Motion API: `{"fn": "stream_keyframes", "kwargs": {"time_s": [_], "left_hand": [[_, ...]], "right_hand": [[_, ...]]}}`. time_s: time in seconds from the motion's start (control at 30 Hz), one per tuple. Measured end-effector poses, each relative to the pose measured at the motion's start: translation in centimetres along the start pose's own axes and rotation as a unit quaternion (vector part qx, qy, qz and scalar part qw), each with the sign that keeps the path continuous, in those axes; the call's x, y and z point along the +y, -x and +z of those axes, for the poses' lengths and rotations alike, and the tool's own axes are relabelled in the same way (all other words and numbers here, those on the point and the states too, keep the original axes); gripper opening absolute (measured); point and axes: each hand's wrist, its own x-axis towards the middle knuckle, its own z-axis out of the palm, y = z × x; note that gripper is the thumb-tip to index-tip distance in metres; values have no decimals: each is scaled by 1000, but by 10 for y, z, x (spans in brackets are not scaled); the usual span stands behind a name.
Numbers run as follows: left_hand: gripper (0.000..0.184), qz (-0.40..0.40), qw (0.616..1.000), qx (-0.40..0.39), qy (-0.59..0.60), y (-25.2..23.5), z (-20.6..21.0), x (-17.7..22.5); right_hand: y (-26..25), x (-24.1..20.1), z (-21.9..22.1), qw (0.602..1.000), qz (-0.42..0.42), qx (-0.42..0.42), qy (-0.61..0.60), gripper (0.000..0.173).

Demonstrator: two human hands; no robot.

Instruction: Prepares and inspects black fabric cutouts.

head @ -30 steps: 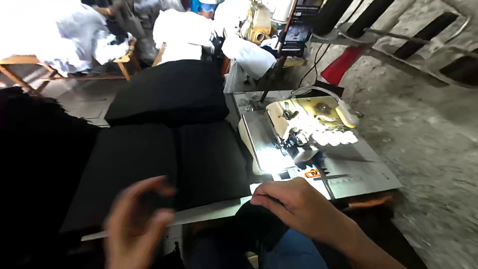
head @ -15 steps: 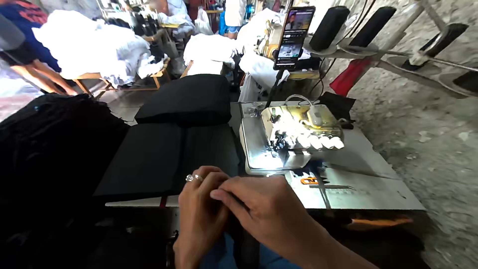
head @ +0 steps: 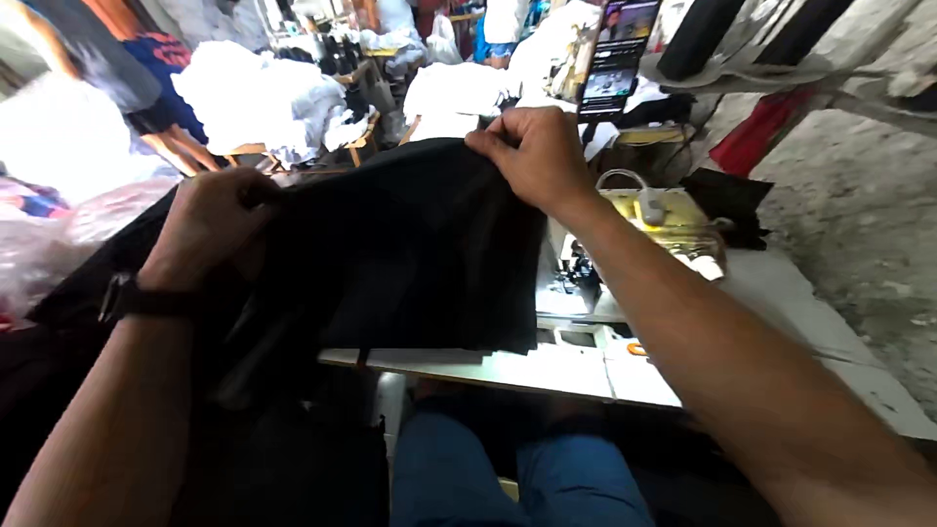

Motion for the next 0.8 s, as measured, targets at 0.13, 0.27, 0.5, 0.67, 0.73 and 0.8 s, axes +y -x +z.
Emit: {"fn": "stream_keyframes", "kwargs": {"time_s": [0.13,0.27,0.5,0.67,0.73,0.8], "left_hand": [[23,-40,995,83,-26,-25,-35,-5],[28,-71,988,137,-10,-10,-23,-23],[17,-53,984,135,100,112,81,-74],[10,-219,929,191,229,219,170,-70],[8,-322,864,240,303,238,195,-56],[21,-407,759,279,425,240,212,-43]], "right_hand": [[-51,1,4,1000,-18,18,-12,31],[-31,4,12,999,-45,17,-2,29],[137,41,72,990,-73,-80,-85,23],[238,54,106,988,-66,-106,-90,23],[258,56,114,988,-76,-105,-80,23],[268,55,118,989,-85,-109,-57,21]]}}
